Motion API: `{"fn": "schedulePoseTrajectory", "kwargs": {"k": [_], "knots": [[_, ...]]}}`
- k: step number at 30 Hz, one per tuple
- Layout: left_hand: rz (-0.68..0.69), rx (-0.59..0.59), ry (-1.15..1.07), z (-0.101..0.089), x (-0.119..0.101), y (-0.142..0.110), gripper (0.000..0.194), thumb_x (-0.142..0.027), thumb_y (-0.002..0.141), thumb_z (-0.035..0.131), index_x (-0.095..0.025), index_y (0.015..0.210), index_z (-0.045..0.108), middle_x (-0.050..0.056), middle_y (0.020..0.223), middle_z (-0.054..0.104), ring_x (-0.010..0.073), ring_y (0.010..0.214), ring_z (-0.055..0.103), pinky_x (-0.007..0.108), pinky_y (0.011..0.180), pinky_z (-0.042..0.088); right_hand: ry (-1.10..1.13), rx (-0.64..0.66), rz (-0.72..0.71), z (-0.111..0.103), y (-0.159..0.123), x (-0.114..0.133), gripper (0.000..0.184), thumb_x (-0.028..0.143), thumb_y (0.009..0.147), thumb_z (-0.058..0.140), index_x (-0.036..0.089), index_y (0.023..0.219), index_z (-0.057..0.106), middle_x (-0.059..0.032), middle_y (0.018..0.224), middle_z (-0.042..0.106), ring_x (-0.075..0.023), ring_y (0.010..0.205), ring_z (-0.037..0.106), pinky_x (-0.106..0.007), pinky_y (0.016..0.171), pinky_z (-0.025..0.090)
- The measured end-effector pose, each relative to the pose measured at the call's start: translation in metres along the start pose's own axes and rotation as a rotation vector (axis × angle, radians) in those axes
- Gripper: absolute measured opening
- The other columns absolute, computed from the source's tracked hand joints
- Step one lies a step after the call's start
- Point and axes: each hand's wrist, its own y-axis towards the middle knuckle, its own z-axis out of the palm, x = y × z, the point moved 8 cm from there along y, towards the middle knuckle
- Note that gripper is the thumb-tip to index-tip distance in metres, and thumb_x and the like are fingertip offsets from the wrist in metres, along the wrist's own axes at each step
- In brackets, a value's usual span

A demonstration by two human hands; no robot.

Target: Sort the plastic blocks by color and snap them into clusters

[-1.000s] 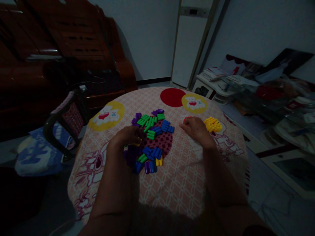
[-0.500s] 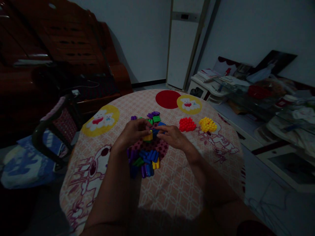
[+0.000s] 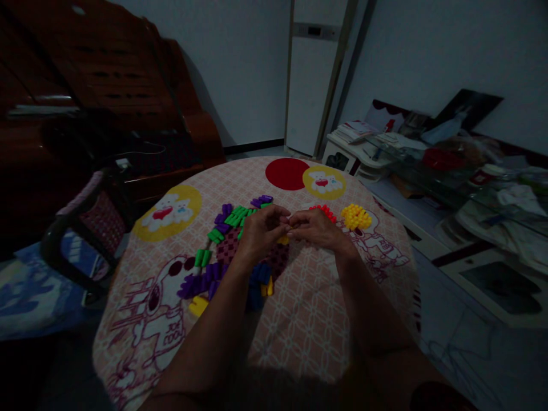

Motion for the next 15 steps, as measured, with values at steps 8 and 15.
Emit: {"fn": "schedulePoseTrajectory", "kwargs": {"k": [8,15], "knots": [[0.067,-0.089,0.022,0.008,-0.01,-0.003,0.027,-0.027,0.076,0.075,-0.018,0.101,0.071,0.008,0.102,0.072,0.019,0.088,0.07,0.029,0.079,0.059,0.055,0.026,0.039,-0.009,-0.004,-0.005,0.019,0.031,0.073,0.074,0.017,0.085,0.069,0.0034,0.063,0.063,-0.0107,0.053,0.057,-0.022,0.05,0.043],[0.077,-0.033,0.0,0.017,-0.011,-0.005,0.024,-0.027,0.079,0.072,-0.018,0.101,0.072,0.009,0.106,0.072,0.0204,0.093,0.071,0.032,0.083,0.06,-0.015,-0.038,0.02,-0.017,-0.005,-0.001,0.022,0.021,0.067,0.072,0.015,0.088,0.071,0.0001,0.077,0.07,-0.0123,0.067,0.063,-0.024,0.063,0.049]]}}
